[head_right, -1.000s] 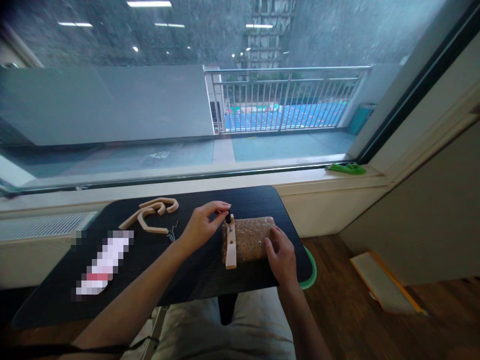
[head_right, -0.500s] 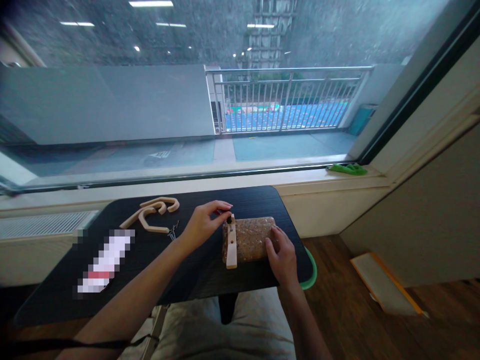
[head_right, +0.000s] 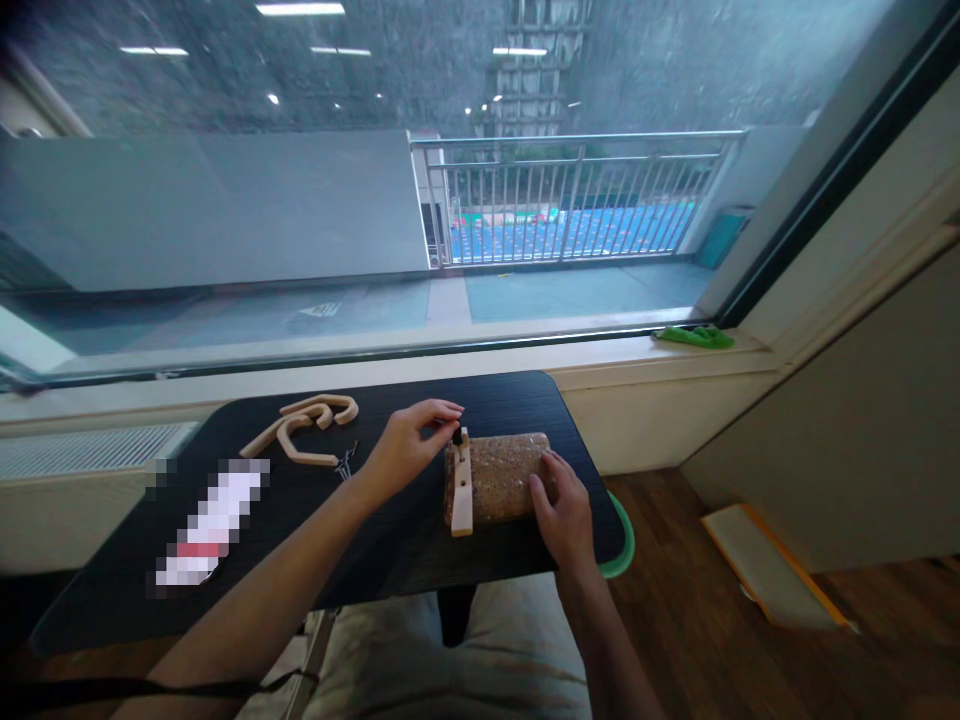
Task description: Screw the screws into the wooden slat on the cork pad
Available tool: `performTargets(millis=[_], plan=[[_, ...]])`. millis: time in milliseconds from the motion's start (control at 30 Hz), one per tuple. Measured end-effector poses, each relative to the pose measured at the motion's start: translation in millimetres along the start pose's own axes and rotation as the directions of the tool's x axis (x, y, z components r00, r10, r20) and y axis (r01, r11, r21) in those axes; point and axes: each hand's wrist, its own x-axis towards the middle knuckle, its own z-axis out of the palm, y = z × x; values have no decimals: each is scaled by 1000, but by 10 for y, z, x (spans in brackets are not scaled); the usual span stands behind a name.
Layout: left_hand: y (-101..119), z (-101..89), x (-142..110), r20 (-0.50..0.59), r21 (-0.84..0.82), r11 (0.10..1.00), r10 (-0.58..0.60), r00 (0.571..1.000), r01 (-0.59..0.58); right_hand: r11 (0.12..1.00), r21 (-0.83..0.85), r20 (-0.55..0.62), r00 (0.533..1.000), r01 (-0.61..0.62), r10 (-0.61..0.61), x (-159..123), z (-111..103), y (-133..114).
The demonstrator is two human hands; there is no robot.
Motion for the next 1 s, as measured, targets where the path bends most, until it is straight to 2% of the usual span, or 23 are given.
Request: performTargets(millis=[133,333,533,733,1000], plan=[[5,7,-2,35,-36,999,-31,999,32,1000,-5,-3,1000,6,-6,3,0,-4],[17,6,-12,30,-52,997,-56,998,58,1000,-10,-14,1000,18,-18,0,11,5],[11,0,-26,-17,48,998,-30,999,31,1000,1,-3,1000,6,-6,-5,4,4],[43,-28,-24,-33,111,991,-68,997,71,1000,5,-8,1000,10,-10,-8,-2,-7],[17,-10,-32,-18,47,998,-49,999,50,1000,-5,-3,1000,5,-5,-6,7,-7]])
